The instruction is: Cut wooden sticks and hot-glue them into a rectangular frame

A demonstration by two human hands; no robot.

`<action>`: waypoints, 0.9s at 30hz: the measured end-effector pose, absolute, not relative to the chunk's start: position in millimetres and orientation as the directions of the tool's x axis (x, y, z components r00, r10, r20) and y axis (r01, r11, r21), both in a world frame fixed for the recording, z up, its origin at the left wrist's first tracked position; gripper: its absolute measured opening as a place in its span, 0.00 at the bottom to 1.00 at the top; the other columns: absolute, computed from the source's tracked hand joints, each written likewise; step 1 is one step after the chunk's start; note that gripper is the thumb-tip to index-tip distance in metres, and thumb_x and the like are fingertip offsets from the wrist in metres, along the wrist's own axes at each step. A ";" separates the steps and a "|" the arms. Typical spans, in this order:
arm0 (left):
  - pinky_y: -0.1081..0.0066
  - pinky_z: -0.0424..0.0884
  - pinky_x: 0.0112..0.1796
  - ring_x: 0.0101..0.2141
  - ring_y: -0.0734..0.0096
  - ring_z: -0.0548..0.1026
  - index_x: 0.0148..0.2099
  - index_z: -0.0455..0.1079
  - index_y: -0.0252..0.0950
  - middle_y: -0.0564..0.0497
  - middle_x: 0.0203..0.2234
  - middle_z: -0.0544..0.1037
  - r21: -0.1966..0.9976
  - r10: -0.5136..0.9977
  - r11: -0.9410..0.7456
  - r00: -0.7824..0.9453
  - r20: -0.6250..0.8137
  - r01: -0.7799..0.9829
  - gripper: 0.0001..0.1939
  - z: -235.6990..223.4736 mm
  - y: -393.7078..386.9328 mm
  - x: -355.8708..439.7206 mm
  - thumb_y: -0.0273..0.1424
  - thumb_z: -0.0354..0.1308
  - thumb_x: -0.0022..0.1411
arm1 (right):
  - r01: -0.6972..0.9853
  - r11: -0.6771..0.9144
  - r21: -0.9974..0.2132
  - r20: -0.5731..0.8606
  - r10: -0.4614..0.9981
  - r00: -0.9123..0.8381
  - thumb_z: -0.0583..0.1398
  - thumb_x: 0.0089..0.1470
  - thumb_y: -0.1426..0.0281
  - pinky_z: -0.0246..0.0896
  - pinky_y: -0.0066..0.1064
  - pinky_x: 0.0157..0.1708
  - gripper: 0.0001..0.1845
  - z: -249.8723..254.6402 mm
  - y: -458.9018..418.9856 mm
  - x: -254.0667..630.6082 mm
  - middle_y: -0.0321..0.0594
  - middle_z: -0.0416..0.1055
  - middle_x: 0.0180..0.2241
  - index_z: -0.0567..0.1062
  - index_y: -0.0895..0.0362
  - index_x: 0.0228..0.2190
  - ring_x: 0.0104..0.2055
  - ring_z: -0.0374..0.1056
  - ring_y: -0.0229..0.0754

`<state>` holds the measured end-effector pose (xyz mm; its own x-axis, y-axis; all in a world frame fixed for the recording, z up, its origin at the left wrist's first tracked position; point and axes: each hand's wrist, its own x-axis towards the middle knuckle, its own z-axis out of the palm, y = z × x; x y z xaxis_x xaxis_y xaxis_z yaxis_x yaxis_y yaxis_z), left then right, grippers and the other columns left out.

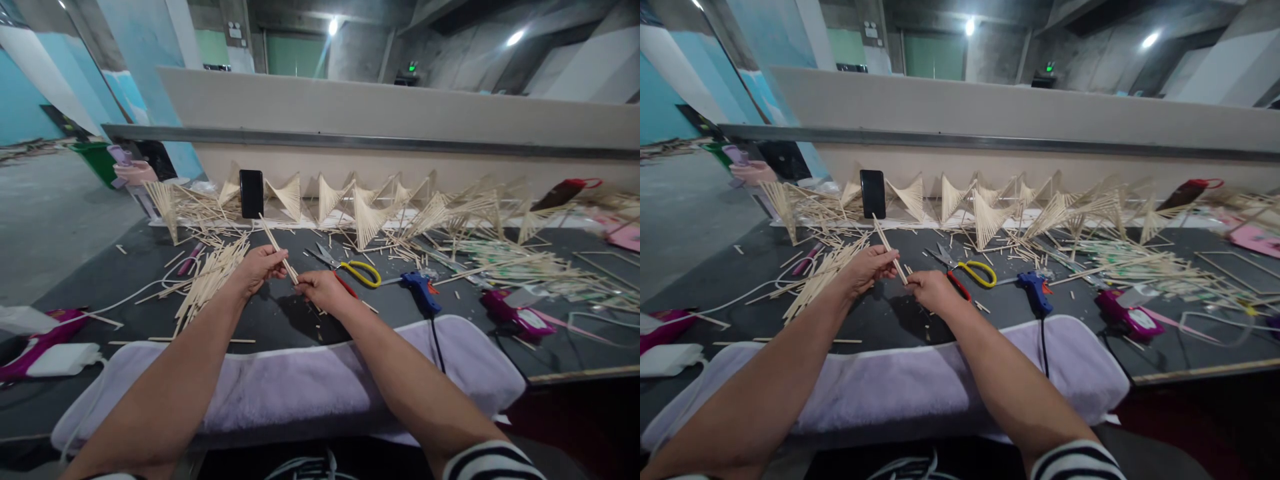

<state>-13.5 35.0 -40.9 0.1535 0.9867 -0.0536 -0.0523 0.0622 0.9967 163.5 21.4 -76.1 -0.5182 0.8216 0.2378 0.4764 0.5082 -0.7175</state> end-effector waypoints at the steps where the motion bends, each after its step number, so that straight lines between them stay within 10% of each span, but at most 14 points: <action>1: 0.80 0.67 0.20 0.19 0.79 0.70 0.30 0.65 0.30 0.51 0.19 0.72 0.997 0.987 0.060 0.154 -0.053 -0.045 0.16 -40.5 34.8 -13.5 0.38 0.63 0.47 | 0.478 0.513 -0.713 0.240 0.819 -0.521 0.55 0.49 0.71 0.53 0.23 0.25 0.09 -75.3 21.2 163.5 0.34 0.70 0.23 0.76 0.55 0.26 0.25 0.62 0.34; 27: 0.79 0.67 0.20 0.18 0.79 0.70 0.32 0.66 0.30 0.53 0.17 0.72 0.997 0.975 0.073 0.213 -0.066 -0.024 0.15 -32.6 31.4 -14.6 0.36 0.63 0.47 | 0.234 0.294 -0.927 0.091 0.780 -0.619 0.52 0.54 0.58 0.55 0.23 0.22 0.19 -78.7 22.4 165.4 0.38 0.72 0.27 0.75 0.60 0.31 0.21 0.66 0.32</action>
<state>-14.6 31.4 -32.6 0.2131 0.9748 -0.0659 -0.0241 0.0727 0.9971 165.4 22.4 -78.7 -0.6190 0.7801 0.0912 0.2344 0.2943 -0.9265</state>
